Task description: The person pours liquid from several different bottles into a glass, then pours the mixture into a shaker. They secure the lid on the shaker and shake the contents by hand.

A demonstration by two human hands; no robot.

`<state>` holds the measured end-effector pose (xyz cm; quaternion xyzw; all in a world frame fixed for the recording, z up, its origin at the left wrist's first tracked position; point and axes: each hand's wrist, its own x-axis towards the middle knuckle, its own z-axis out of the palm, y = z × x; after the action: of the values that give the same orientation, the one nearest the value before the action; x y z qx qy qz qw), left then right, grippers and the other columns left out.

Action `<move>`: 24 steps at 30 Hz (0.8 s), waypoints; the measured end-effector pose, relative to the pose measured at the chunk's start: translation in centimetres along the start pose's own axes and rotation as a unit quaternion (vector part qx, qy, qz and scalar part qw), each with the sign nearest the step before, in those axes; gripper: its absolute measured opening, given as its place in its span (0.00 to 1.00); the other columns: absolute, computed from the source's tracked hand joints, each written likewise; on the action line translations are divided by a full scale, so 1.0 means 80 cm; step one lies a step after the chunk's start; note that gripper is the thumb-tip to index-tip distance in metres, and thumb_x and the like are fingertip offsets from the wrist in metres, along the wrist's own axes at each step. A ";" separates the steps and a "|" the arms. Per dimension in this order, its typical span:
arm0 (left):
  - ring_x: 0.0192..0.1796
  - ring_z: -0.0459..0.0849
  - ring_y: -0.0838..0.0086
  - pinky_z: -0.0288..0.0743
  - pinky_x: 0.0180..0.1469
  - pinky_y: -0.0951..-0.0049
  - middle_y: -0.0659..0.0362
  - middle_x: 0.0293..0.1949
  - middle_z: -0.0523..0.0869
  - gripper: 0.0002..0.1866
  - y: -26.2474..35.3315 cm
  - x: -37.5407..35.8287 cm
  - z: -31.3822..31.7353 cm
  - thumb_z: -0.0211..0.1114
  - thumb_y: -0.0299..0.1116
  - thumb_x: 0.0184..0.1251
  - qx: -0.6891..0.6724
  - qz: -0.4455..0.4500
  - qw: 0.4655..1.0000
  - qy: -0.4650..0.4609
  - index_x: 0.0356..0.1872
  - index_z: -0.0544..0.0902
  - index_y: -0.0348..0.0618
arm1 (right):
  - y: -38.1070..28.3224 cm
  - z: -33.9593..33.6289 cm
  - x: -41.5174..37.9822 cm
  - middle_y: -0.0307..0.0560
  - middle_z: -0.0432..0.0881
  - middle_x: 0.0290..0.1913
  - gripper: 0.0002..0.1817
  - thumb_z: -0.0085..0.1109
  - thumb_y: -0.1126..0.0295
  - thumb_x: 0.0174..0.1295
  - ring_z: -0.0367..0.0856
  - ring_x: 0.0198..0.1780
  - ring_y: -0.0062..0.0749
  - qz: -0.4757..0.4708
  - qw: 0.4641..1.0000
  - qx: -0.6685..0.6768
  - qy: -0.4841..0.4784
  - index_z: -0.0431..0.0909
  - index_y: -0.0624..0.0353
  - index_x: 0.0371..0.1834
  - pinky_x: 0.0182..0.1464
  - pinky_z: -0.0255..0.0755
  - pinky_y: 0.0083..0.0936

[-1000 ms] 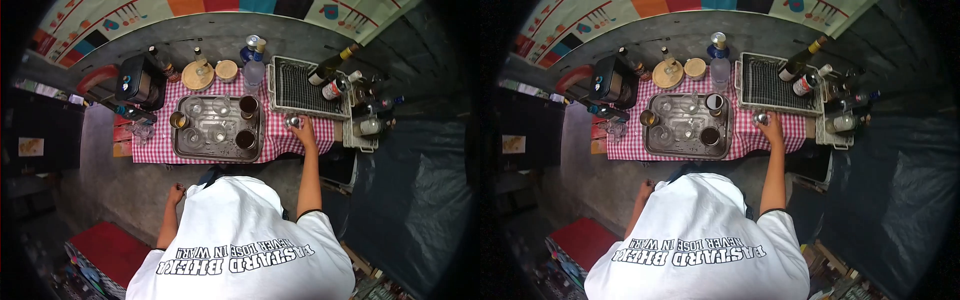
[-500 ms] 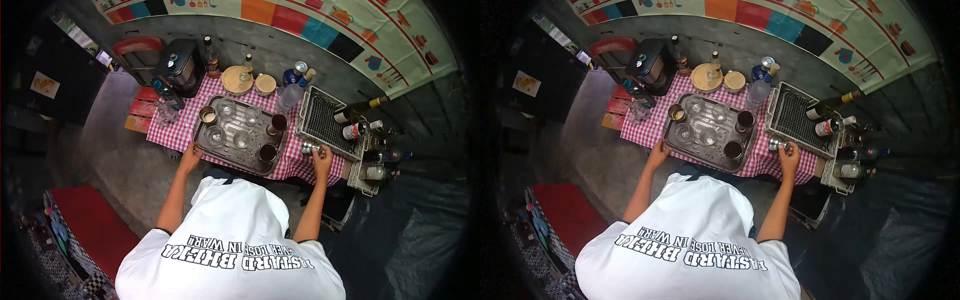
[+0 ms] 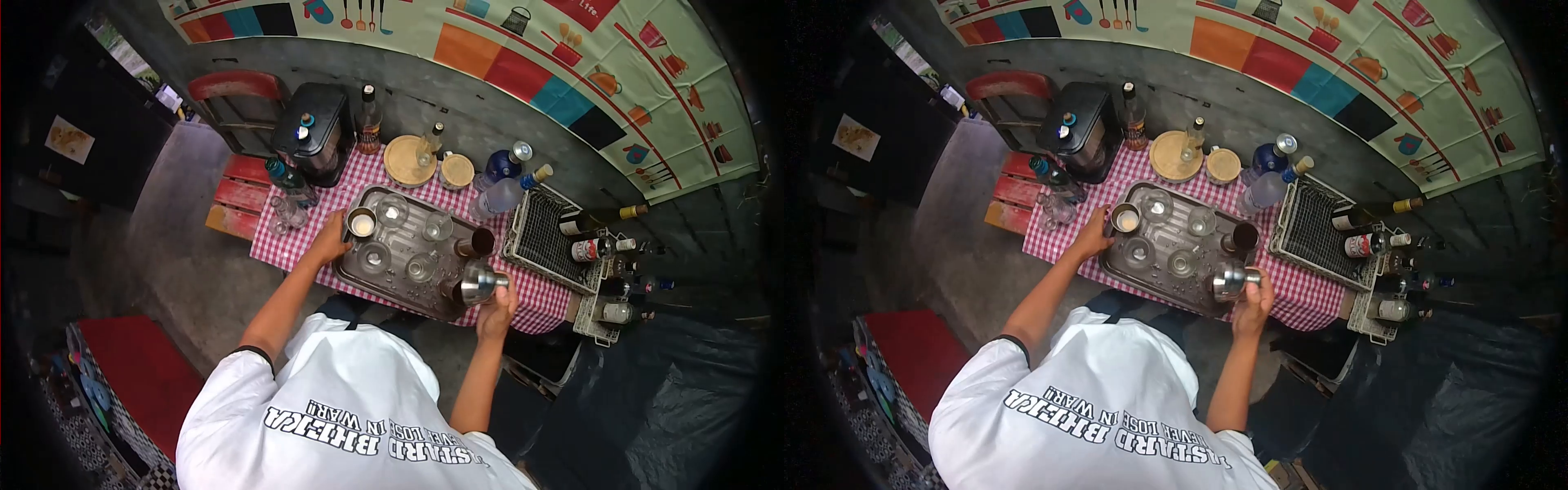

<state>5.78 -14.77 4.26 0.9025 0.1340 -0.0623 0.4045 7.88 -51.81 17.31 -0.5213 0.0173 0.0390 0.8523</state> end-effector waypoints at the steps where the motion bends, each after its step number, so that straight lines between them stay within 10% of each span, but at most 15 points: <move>1: 0.70 0.67 0.48 0.65 0.70 0.59 0.41 0.65 0.68 0.50 -0.004 0.009 0.001 0.77 0.28 0.46 0.009 0.026 0.999 -0.016 0.71 0.57 0.33 | 0.011 0.014 -0.004 0.38 0.80 0.40 0.20 0.62 0.61 0.63 0.78 0.39 0.21 0.020 1.000 0.008 0.010 0.75 0.62 0.52 0.44 0.73 0.19; 24: 0.65 0.76 0.52 0.71 0.66 0.61 0.42 0.60 0.76 0.47 -0.030 0.075 -0.002 0.78 0.32 0.41 -0.139 0.151 0.970 -0.128 0.66 0.62 0.37 | 0.143 0.109 -0.053 0.38 0.79 0.38 0.13 0.54 0.66 0.69 0.79 0.36 0.20 0.015 0.997 -0.008 0.076 0.74 0.62 0.51 0.41 0.78 0.22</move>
<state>10.81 -11.97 1.30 0.8320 -0.0490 -0.0966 0.5441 2.61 -39.04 11.42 -0.5295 0.0899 0.0123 0.8434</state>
